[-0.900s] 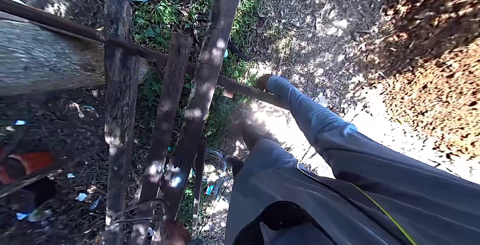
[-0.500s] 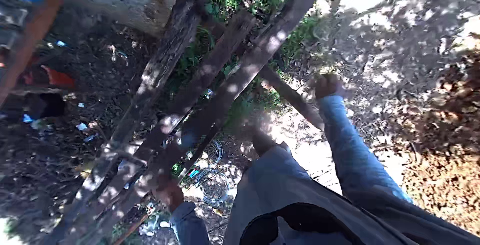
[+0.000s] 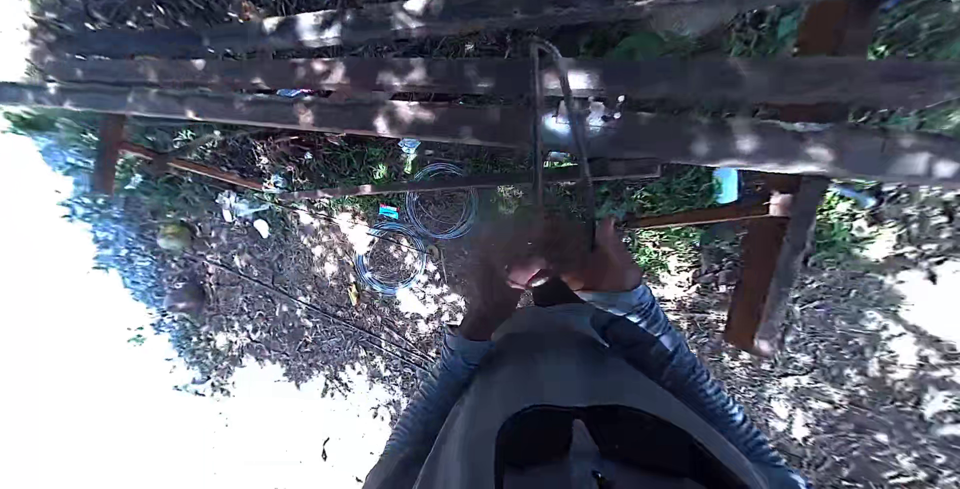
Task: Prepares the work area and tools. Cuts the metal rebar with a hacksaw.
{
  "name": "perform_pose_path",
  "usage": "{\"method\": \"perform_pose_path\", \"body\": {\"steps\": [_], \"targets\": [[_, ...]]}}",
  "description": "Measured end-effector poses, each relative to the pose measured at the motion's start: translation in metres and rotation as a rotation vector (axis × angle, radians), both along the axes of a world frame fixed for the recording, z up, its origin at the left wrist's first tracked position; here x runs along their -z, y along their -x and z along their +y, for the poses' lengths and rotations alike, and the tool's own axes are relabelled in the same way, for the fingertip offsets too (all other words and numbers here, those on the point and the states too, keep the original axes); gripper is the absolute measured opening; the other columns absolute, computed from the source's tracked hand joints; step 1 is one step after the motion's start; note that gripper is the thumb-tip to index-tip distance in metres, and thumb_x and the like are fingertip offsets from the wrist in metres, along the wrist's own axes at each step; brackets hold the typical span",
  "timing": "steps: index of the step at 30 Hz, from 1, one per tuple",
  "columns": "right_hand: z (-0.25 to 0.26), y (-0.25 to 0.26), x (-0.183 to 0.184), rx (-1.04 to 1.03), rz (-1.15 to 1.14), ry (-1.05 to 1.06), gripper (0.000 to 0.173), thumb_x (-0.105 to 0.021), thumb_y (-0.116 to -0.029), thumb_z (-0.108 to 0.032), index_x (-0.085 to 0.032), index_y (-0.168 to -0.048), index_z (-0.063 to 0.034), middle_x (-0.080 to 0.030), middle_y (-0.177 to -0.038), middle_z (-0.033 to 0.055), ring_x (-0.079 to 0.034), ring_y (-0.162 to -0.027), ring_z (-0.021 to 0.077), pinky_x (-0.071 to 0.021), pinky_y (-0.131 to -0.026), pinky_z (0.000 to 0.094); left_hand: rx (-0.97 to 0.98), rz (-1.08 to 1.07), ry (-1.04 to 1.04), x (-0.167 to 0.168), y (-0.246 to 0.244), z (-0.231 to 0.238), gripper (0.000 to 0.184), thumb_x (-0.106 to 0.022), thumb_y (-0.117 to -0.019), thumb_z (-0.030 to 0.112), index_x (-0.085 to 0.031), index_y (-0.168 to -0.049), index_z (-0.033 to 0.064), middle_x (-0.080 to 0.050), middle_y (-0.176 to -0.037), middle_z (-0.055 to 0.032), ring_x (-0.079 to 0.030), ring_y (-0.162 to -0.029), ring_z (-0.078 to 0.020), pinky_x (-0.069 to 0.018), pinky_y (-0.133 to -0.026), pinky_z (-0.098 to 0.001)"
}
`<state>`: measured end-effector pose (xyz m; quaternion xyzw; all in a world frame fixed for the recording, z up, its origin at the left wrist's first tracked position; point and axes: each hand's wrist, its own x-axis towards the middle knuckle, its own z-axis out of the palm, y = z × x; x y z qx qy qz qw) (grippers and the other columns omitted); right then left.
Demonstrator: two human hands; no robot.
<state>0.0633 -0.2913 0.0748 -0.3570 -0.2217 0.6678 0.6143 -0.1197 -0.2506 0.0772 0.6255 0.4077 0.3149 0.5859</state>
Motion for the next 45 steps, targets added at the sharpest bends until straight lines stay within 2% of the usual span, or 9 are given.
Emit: {"method": "perform_pose_path", "body": {"steps": [8,12,15,20,25,30,35,40,45], "targets": [[-0.003,0.132,0.017,-0.077,-0.245,0.098,0.04,-0.044,-0.1075,-0.03,-0.06,-0.124,0.0034,-0.076,-0.093,0.0141,-0.074,-0.085,0.0264,-0.0629,-0.082,0.0469,-0.188,0.074,0.09,0.019,0.128,-0.047,0.021,-0.066,-0.0988,0.021,-0.072,-0.109,0.0031,-0.073,-0.101,-0.0054,-0.069,-0.09,-0.011,-0.0591,-0.085,-0.0329],[0.021,0.153,0.024,-0.352,-0.59,-0.028,0.05,-0.053,-0.1034,-0.026,-0.049,-0.145,0.0012,-0.074,-0.1,0.0073,-0.072,-0.084,0.0169,-0.0616,-0.08,0.0371,-0.216,0.008,0.164,0.03,0.155,-0.065,0.038,-0.061,-0.1031,0.022,-0.063,-0.138,0.0061,-0.069,-0.129,-0.009,-0.067,-0.115,-0.0153,-0.0542,-0.104,-0.0381],[0.03,0.171,0.02,-0.378,-0.745,-0.085,0.046,-0.052,-0.1027,-0.011,-0.047,-0.144,0.0072,-0.071,-0.112,0.0067,-0.069,-0.086,0.009,-0.062,-0.081,0.031,-0.178,0.087,0.116,0.038,0.162,-0.078,0.031,-0.062,-0.1025,0.022,-0.067,-0.129,0.0075,-0.072,-0.121,-0.0085,-0.069,-0.109,-0.0157,-0.0546,-0.1,-0.039],[0.051,0.187,0.012,-0.551,-0.981,0.114,0.041,-0.055,-0.1036,-0.021,-0.057,-0.14,-0.0012,-0.07,-0.091,0.0061,-0.063,-0.062,0.0111,-0.0588,-0.057,0.0317,-0.291,0.169,0.227,0.077,0.192,-0.097,0.028,-0.059,-0.1038,0.024,-0.07,-0.122,0.0048,-0.072,-0.118,-0.0102,-0.068,-0.109,-0.019,-0.0534,-0.102,-0.0421],[0.094,0.167,0.027,-0.86,-1.356,0.029,0.041,-0.052,-0.106,-0.036,-0.066,-0.136,-0.0115,-0.069,-0.081,0.0155,-0.064,-0.06,0.0286,-0.057,-0.061,0.054,-0.647,0.237,0.527,0.11,0.226,-0.147,0.032,-0.06,-0.1034,0.03,-0.066,-0.127,0.0091,-0.074,-0.111,-0.007,-0.071,-0.099,-0.0163,-0.0579,-0.094,-0.0418],[0.12,0.159,0.027,-0.886,-1.37,-0.104,0.044,-0.05,-0.1067,-0.029,-0.06,-0.141,-0.004,-0.07,-0.093,0.0198,-0.065,-0.07,0.0294,-0.0562,-0.072,0.0534,-0.802,0.299,0.708,0.154,0.24,-0.185,0.038,-0.06,-0.1031,0.035,-0.066,-0.124,0.0038,-0.072,-0.102,-0.0133,-0.069,-0.084,-0.022,-0.058,-0.081,-0.044],[0.129,0.15,0.049,-1.043,-1.56,-0.168,0.045,-0.049,-0.107,-0.03,-0.058,-0.144,-0.0061,-0.072,-0.101,0.0253,-0.07,-0.083,0.0404,-0.0545,-0.081,0.0639,-0.853,0.385,0.978,0.19,0.217,-0.242,0.041,-0.054,-0.1057,0.033,-0.064,-0.129,0.0013,-0.068,-0.123,-0.0213,-0.068,-0.112,-0.0326,-0.0517,-0.101,-0.0529],[0.119,0.15,0.097,-1.207,-1.775,-0.089,0.039,-0.052,-0.1066,-0.025,-0.063,-0.138,-0.0043,-0.069,-0.118,0.0295,-0.068,-0.107,0.0463,-0.0495,-0.097,0.0653,-1.095,0.169,1.302,0.219,0.162,-0.332,0.044,-0.046,-0.1097,0.034,-0.06,-0.135,0.001,-0.069,-0.117,-0.0213,-0.07,-0.1,-0.0308,-0.0559,-0.091,-0.0489],[0.089,0.171,0.131,-1.463,-2.045,0.066,0.046,-0.047,-0.1097,-0.031,-0.058,-0.143,-0.0018,-0.058,-0.141,0.0305,-0.052,-0.136,0.0456,-0.0377,-0.115,0.0604,-1.075,0.14,1.41,0.208,0.112,-0.398,0.037,-0.049,-0.1092,0.024,-0.065,-0.13,-0.0034,-0.064,-0.134,-0.0244,-0.058,-0.13,-0.0357,-0.041,-0.113,-0.0517]]}}
